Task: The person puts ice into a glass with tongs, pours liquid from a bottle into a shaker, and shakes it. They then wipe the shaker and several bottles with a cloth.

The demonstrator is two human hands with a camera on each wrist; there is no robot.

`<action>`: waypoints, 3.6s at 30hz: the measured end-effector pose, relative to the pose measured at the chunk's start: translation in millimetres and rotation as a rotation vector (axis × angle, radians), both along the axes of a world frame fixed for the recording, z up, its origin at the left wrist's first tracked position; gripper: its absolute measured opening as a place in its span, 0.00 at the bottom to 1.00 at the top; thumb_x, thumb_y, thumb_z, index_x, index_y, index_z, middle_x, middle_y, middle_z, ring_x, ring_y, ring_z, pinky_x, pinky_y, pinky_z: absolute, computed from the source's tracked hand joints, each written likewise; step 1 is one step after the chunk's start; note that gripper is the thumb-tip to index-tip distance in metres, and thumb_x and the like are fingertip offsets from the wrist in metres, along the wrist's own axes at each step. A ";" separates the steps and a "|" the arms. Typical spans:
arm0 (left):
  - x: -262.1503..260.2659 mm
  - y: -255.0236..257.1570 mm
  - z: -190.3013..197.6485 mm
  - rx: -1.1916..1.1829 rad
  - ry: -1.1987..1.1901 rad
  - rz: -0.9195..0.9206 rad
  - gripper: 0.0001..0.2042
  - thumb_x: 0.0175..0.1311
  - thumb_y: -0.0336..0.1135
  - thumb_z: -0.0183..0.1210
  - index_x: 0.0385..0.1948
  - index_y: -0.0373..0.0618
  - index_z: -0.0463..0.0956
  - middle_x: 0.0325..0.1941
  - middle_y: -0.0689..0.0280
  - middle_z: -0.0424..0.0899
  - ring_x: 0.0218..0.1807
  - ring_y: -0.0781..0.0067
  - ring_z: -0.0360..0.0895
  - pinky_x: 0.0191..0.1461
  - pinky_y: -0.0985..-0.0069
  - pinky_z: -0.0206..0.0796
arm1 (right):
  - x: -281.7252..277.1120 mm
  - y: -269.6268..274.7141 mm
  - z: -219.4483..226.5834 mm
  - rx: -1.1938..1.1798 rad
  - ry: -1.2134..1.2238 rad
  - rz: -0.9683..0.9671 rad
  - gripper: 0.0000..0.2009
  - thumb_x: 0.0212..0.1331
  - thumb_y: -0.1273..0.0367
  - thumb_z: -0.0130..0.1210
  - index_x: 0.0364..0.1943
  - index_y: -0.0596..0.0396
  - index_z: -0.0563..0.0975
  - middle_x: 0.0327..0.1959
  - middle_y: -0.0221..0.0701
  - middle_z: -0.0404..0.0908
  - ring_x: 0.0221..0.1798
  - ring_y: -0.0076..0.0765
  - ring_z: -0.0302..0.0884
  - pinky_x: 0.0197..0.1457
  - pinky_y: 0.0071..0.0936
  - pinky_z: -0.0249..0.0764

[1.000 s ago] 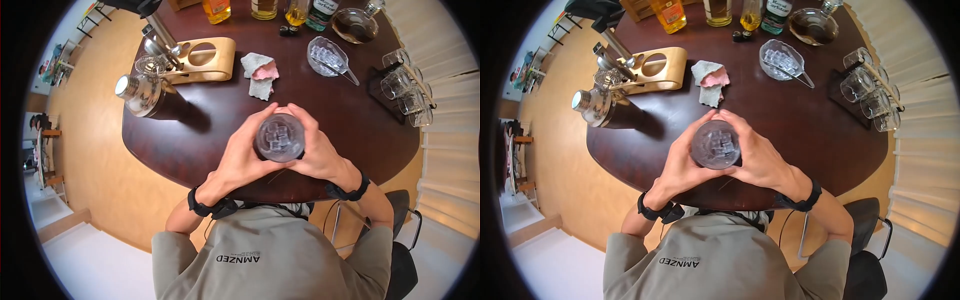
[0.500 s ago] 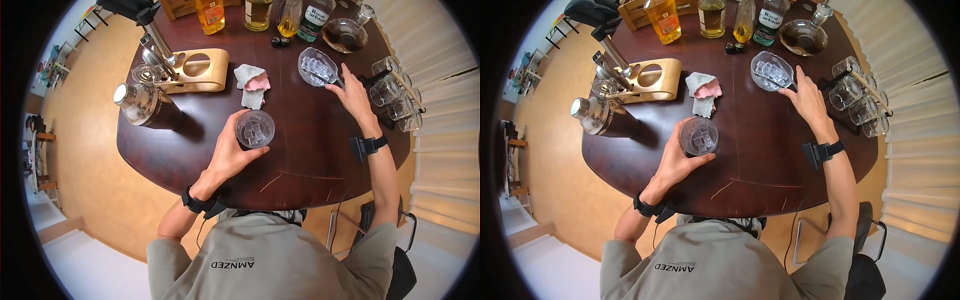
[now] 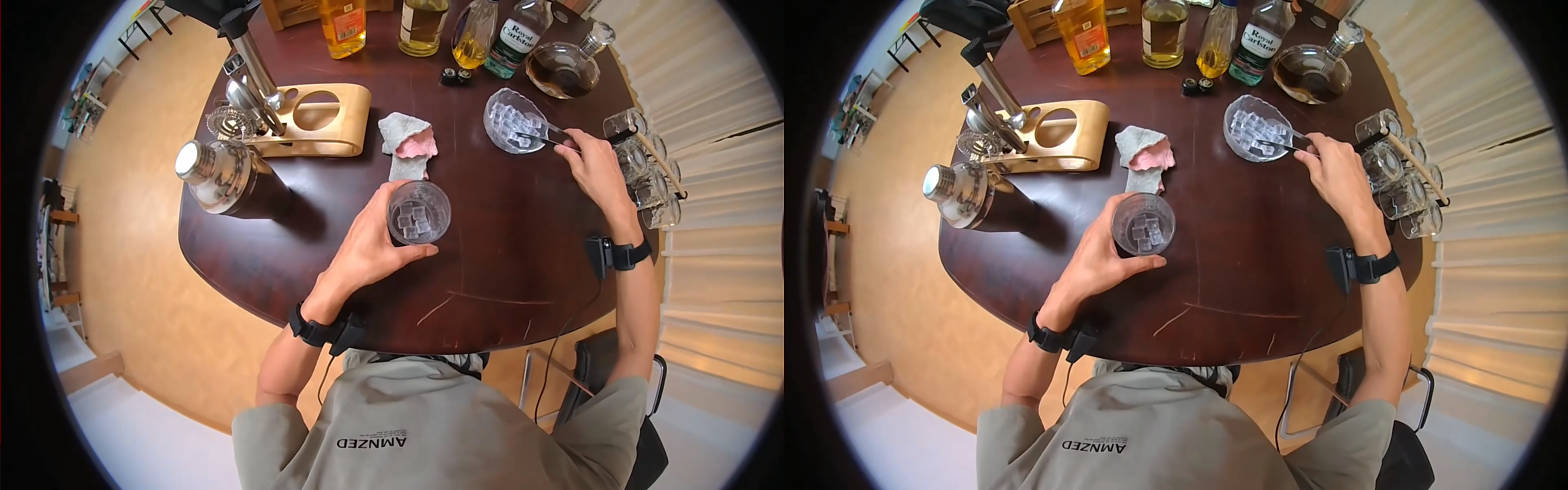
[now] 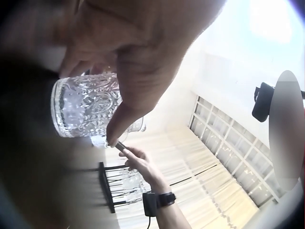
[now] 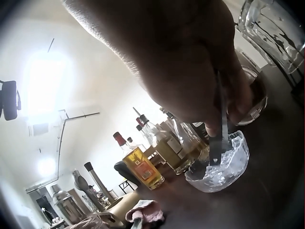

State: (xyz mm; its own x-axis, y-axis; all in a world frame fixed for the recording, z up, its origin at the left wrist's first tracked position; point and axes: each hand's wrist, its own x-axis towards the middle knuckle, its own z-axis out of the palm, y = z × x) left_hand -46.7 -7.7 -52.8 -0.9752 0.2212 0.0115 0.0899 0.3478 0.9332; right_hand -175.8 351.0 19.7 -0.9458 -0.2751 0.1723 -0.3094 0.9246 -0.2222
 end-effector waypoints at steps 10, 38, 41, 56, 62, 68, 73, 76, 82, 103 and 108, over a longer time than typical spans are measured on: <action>-13.2 14.8 3.6 -0.076 -0.006 0.066 0.50 0.45 0.40 0.85 0.71 0.41 0.64 0.66 0.52 0.81 0.70 0.56 0.78 0.75 0.62 0.67 | -4.0 -22.9 3.6 0.058 -0.020 -0.034 0.13 0.67 0.65 0.63 0.46 0.62 0.85 0.36 0.51 0.88 0.42 0.64 0.85 0.49 0.51 0.80; -1.8 21.3 24.7 -0.196 0.122 0.133 0.45 0.48 0.33 0.80 0.72 0.42 0.66 0.70 0.48 0.77 0.72 0.45 0.74 0.74 0.58 0.67 | -9.9 -22.0 -6.0 0.092 -0.046 -0.034 0.14 0.67 0.64 0.62 0.43 0.63 0.86 0.34 0.55 0.86 0.42 0.65 0.85 0.49 0.54 0.80; -1.2 20.8 25.4 -0.196 0.125 0.141 0.45 0.48 0.33 0.80 0.72 0.42 0.66 0.70 0.49 0.77 0.72 0.45 0.74 0.73 0.58 0.68 | -12.8 -21.3 -12.5 0.136 -0.039 -0.031 0.14 0.67 0.63 0.62 0.43 0.63 0.86 0.34 0.55 0.86 0.42 0.64 0.85 0.49 0.54 0.80; 0.4 17.0 19.2 -0.247 0.214 0.127 0.44 0.51 0.36 0.79 0.72 0.45 0.64 0.67 0.52 0.77 0.64 0.41 0.78 0.61 0.53 0.75 | -13.4 -25.1 -3.9 0.147 -0.040 -0.012 0.15 0.67 0.63 0.62 0.45 0.62 0.86 0.35 0.54 0.86 0.43 0.64 0.85 0.50 0.51 0.81; -0.2 15.9 24.1 -0.229 0.126 0.120 0.44 0.50 0.37 0.79 0.72 0.42 0.65 0.68 0.51 0.77 0.70 0.44 0.75 0.70 0.57 0.70 | -14.4 -27.6 -2.1 0.145 -0.018 -0.033 0.14 0.67 0.63 0.62 0.44 0.60 0.87 0.35 0.54 0.87 0.43 0.64 0.85 0.51 0.52 0.81; -0.8 17.3 24.2 -0.227 0.111 0.116 0.44 0.51 0.37 0.79 0.72 0.42 0.65 0.68 0.50 0.77 0.70 0.44 0.75 0.69 0.57 0.70 | -9.6 -21.9 0.0 0.072 -0.007 -0.043 0.15 0.66 0.62 0.63 0.45 0.60 0.88 0.35 0.53 0.87 0.43 0.63 0.86 0.51 0.51 0.81; -0.3 17.3 24.6 -0.249 0.131 0.118 0.44 0.51 0.38 0.79 0.72 0.42 0.65 0.68 0.50 0.77 0.70 0.44 0.75 0.70 0.57 0.70 | -6.0 -21.7 -2.1 0.091 -0.087 -0.077 0.16 0.66 0.61 0.63 0.47 0.62 0.87 0.35 0.53 0.87 0.44 0.62 0.86 0.51 0.50 0.81; -0.5 16.9 25.7 -0.260 0.100 0.115 0.45 0.51 0.38 0.79 0.72 0.42 0.65 0.69 0.50 0.77 0.70 0.44 0.75 0.70 0.57 0.70 | -5.8 -22.1 -4.1 0.075 -0.071 -0.069 0.17 0.67 0.61 0.63 0.47 0.63 0.86 0.34 0.54 0.87 0.42 0.63 0.86 0.50 0.50 0.81; -0.2 17.3 24.9 -0.260 0.120 0.116 0.45 0.51 0.39 0.79 0.73 0.43 0.64 0.69 0.49 0.77 0.70 0.43 0.74 0.70 0.57 0.70 | -8.3 -22.3 -10.0 0.093 -0.037 -0.049 0.15 0.67 0.62 0.62 0.45 0.62 0.87 0.33 0.53 0.87 0.41 0.63 0.86 0.49 0.51 0.81; 0.3 18.1 23.2 -0.235 0.103 0.120 0.45 0.51 0.37 0.79 0.73 0.43 0.64 0.69 0.49 0.77 0.70 0.45 0.75 0.69 0.57 0.70 | 101.5 -81.3 46.6 -0.261 -0.121 0.365 0.13 0.65 0.70 0.66 0.49 0.61 0.83 0.35 0.42 0.87 0.32 0.47 0.86 0.34 0.35 0.78; -0.5 18.9 29.3 -0.226 0.054 0.120 0.44 0.51 0.37 0.79 0.73 0.43 0.65 0.69 0.50 0.78 0.70 0.46 0.75 0.69 0.57 0.70 | 101.4 -90.6 36.1 -0.194 -0.126 0.404 0.14 0.65 0.70 0.66 0.52 0.60 0.82 0.37 0.41 0.87 0.34 0.48 0.86 0.36 0.37 0.79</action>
State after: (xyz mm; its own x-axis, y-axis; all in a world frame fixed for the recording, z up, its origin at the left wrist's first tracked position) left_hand -47.2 11.2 -23.5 -0.9939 0.1066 0.0281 0.0832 0.5580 0.8256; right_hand -74.4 260.4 55.8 -0.7861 -0.6001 0.1477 -0.5960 0.6728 -0.4383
